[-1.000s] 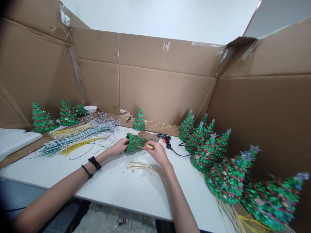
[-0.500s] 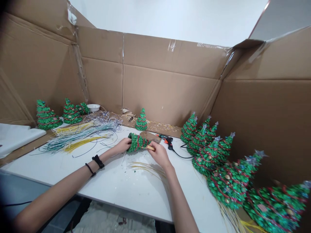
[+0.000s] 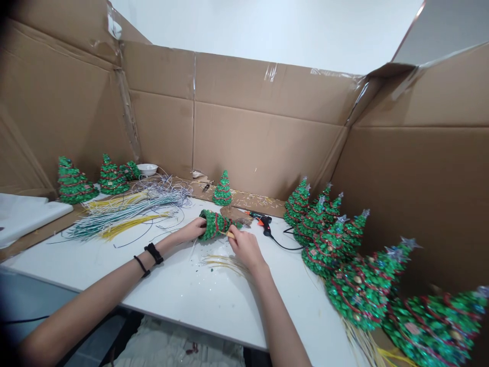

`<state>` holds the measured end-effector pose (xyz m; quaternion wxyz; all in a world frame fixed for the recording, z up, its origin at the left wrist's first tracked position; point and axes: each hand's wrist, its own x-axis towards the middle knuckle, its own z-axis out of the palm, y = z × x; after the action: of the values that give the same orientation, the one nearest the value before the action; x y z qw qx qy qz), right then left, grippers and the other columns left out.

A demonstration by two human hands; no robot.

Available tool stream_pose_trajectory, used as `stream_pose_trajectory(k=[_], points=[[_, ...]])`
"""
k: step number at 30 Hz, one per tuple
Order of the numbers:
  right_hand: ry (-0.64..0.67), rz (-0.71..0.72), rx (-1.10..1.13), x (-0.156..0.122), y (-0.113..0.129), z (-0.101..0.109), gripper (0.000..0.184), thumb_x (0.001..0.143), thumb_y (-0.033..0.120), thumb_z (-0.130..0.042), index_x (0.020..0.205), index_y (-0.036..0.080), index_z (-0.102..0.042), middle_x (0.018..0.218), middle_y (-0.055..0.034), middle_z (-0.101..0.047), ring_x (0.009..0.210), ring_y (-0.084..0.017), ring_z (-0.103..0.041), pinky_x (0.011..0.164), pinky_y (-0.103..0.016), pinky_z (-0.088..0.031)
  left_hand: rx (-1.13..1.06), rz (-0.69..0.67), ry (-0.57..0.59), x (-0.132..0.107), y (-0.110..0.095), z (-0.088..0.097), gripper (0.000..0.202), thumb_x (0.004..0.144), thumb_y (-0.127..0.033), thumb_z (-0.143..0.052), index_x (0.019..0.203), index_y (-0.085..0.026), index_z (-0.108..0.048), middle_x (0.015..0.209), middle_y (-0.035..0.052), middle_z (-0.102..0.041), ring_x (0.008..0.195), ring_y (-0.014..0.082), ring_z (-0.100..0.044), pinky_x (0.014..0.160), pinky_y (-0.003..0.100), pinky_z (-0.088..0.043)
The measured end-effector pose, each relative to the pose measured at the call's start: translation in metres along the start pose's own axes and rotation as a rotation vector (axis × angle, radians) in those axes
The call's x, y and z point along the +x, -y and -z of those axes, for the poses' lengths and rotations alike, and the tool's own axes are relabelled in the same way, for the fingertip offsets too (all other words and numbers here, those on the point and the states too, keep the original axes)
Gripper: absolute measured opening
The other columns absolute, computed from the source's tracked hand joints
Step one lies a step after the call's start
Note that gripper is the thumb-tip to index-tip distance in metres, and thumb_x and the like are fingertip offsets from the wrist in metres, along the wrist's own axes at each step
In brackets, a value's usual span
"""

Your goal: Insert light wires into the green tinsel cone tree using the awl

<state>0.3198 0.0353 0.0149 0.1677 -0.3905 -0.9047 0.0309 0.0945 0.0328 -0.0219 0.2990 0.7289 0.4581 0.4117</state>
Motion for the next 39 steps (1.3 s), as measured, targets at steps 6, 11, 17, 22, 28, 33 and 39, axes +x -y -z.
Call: stream_pose_trajectory(k=[6,11,17,22,28,33,39], points=[[0.053,0.049,-0.093,0.000,0.005,0.001,0.018,0.093,0.027,-0.039,0.099,0.023,-0.056,0.079,-0.0015,-0.068,0.071,-0.016,-0.060,0.057,-0.024,-0.023,0.023,0.029,-0.042,0.002,0.003,-0.001,0.021,0.065,-0.004,-0.046,0.063,-0.010,-0.066,0.064,0.0008,-0.063,0.064,0.0132,-0.053,0.063,0.023,-0.045],[0.046,0.033,-0.154,0.007,0.015,-0.008,0.017,0.093,0.026,-0.040,0.099,0.023,-0.055,0.084,-0.0023,-0.069,0.075,-0.015,-0.062,0.056,-0.026,-0.023,0.040,-0.060,-0.045,0.000,-0.004,0.000,0.024,0.069,-0.005,-0.047,0.077,-0.010,-0.069,0.073,0.0031,-0.066,0.076,0.0165,-0.056,0.070,0.025,-0.046],[-0.015,-0.090,-0.163,0.014,0.023,-0.018,0.019,0.094,0.027,-0.038,0.103,0.023,-0.055,0.083,-0.0037,-0.069,0.074,-0.017,-0.062,0.056,-0.026,-0.024,-0.039,0.014,-0.015,0.000,-0.007,0.004,0.021,0.070,-0.008,-0.047,0.070,-0.010,-0.068,0.065,0.0018,-0.064,0.067,0.0138,-0.054,0.067,0.024,-0.046],[-0.020,-0.128,-0.147,0.015,0.023,-0.019,0.021,0.095,0.028,-0.037,0.105,0.023,-0.055,0.083,-0.0042,-0.070,0.072,-0.017,-0.063,0.057,-0.026,-0.024,-0.049,0.107,-0.050,0.004,-0.003,0.003,0.017,0.063,-0.006,-0.048,0.058,-0.011,-0.064,0.057,-0.0005,-0.060,0.060,0.0121,-0.051,0.063,0.023,-0.044],[-0.006,-0.100,-0.098,0.010,0.020,-0.014,0.021,0.093,0.030,-0.041,0.105,0.026,-0.057,0.086,-0.0037,-0.070,0.077,-0.018,-0.063,0.060,-0.025,-0.027,-0.061,0.087,-0.040,0.004,-0.006,0.002,0.013,0.065,-0.010,-0.052,0.060,-0.011,-0.064,0.057,-0.0008,-0.060,0.060,0.0122,-0.052,0.064,0.024,-0.046],[-0.017,-0.129,-0.107,0.010,0.025,-0.017,0.019,0.091,0.028,-0.042,0.101,0.024,-0.058,0.085,-0.0039,-0.070,0.074,-0.018,-0.062,0.059,-0.026,-0.027,-0.107,0.064,0.029,0.000,-0.007,0.006,0.016,0.070,-0.018,-0.054,0.074,-0.011,-0.068,0.070,0.0025,-0.066,0.067,0.0141,-0.055,0.071,0.027,-0.048],[-0.024,-0.198,-0.124,0.015,0.039,-0.024,0.021,0.095,0.027,-0.035,0.102,0.020,-0.053,0.084,-0.0057,-0.070,0.070,-0.018,-0.063,0.056,-0.027,-0.024,-0.116,0.110,0.007,0.002,0.001,0.005,0.019,0.066,-0.012,-0.050,0.070,-0.009,-0.069,0.063,0.0020,-0.063,0.062,0.0128,-0.052,0.063,0.024,-0.044]])
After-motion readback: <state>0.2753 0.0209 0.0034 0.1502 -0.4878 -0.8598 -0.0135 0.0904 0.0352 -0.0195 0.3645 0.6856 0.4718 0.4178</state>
